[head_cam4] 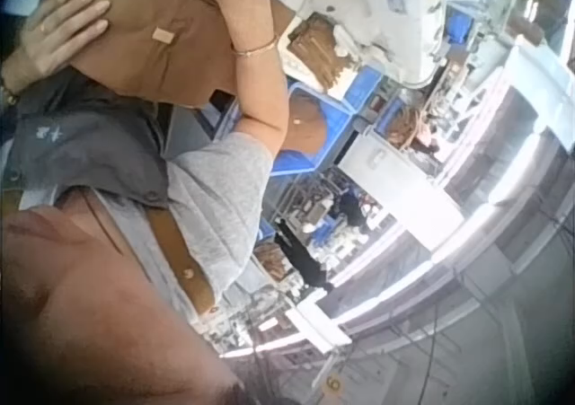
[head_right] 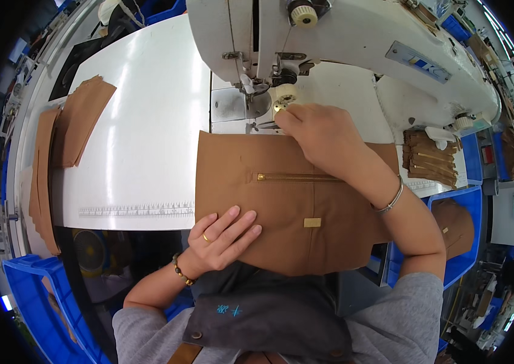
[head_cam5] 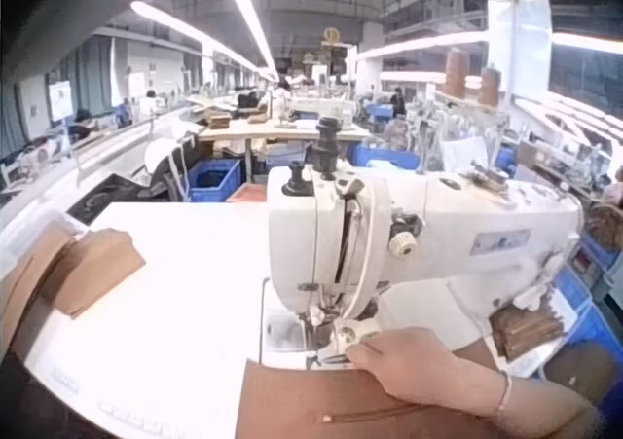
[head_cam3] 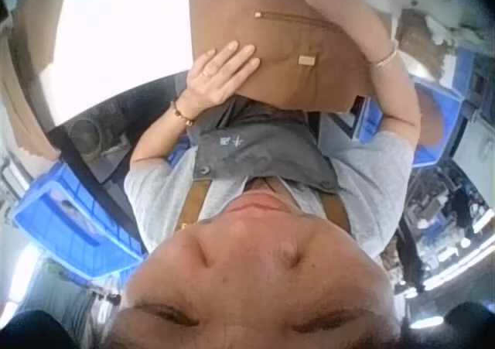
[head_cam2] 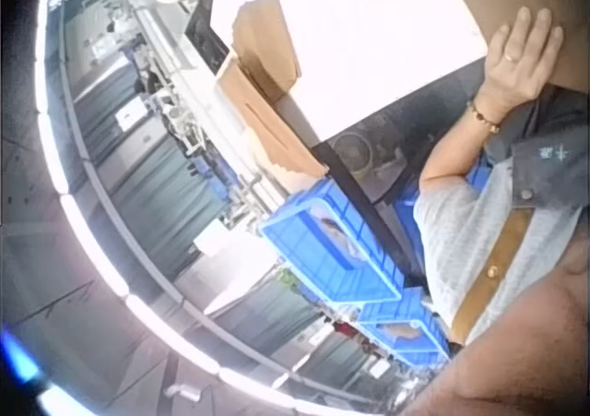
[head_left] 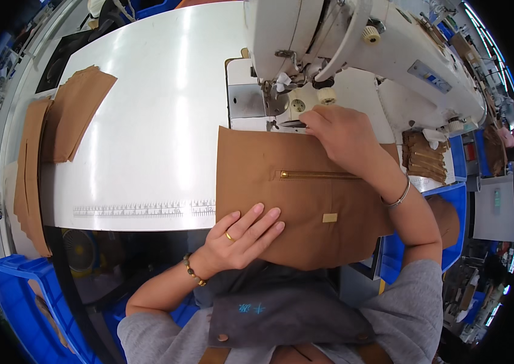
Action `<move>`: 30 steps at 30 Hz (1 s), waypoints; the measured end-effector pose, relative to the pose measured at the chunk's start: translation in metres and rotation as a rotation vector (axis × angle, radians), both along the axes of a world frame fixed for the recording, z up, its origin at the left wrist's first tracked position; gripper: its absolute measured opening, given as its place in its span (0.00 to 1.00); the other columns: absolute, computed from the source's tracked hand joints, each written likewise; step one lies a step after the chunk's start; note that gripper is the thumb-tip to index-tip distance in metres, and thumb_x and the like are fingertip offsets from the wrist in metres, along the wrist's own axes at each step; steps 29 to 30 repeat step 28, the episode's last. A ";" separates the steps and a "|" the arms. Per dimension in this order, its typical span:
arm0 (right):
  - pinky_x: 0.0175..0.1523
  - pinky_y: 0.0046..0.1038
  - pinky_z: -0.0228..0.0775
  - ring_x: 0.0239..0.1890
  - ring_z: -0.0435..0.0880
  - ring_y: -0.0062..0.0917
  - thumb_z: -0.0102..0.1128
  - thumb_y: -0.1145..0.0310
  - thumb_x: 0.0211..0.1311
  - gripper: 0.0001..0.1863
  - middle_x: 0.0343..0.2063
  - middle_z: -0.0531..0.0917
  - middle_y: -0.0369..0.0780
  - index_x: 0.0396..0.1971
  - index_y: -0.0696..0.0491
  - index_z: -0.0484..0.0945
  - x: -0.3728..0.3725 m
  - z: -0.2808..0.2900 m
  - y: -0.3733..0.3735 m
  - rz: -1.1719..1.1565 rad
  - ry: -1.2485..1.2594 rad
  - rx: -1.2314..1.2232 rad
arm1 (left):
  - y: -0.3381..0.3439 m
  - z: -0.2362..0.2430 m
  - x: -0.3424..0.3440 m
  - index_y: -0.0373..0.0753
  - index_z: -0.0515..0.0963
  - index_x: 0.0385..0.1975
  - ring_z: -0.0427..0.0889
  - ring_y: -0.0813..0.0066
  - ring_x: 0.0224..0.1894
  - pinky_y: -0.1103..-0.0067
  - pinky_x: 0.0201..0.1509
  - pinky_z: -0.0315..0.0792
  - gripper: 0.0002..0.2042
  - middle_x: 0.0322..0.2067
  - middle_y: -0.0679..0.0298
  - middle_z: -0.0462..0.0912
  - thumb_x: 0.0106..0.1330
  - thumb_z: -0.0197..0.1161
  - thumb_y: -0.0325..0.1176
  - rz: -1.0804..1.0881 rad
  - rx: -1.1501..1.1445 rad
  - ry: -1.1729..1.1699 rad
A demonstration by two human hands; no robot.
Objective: Sewing components of a leather bag, including a zippered pocket and decorative elements, using an industrial sewing machine.
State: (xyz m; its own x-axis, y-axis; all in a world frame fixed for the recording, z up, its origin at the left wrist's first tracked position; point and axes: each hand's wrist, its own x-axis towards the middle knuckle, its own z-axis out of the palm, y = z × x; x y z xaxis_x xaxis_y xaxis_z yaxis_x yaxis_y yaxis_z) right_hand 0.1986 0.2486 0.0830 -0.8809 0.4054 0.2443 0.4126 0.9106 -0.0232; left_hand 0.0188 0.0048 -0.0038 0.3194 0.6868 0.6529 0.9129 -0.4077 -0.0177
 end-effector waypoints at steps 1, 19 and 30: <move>0.37 0.39 0.79 0.39 0.87 0.36 0.58 0.71 0.65 0.06 0.35 0.83 0.38 0.41 0.49 0.76 -0.001 0.000 0.004 0.032 0.033 0.018 | 0.001 0.000 0.000 0.55 0.89 0.51 0.84 0.72 0.60 0.73 0.72 0.64 0.13 0.55 0.70 0.89 0.71 0.61 0.36 0.003 0.017 0.015; 0.41 0.39 0.77 0.41 0.86 0.40 0.63 0.69 0.68 0.11 0.39 0.85 0.41 0.48 0.52 0.78 0.123 0.012 0.009 -0.350 0.097 -0.002 | 0.003 -0.006 0.004 0.55 0.89 0.48 0.83 0.72 0.60 0.75 0.71 0.62 0.13 0.54 0.72 0.90 0.70 0.61 0.35 -0.005 0.061 0.017; 0.39 0.40 0.78 0.40 0.86 0.40 0.63 0.73 0.63 0.10 0.35 0.83 0.40 0.43 0.49 0.74 -0.012 -0.021 0.018 0.200 0.058 -0.102 | 0.001 -0.008 0.006 0.55 0.90 0.47 0.81 0.72 0.62 0.74 0.71 0.62 0.13 0.54 0.73 0.90 0.69 0.61 0.36 -0.017 0.065 0.011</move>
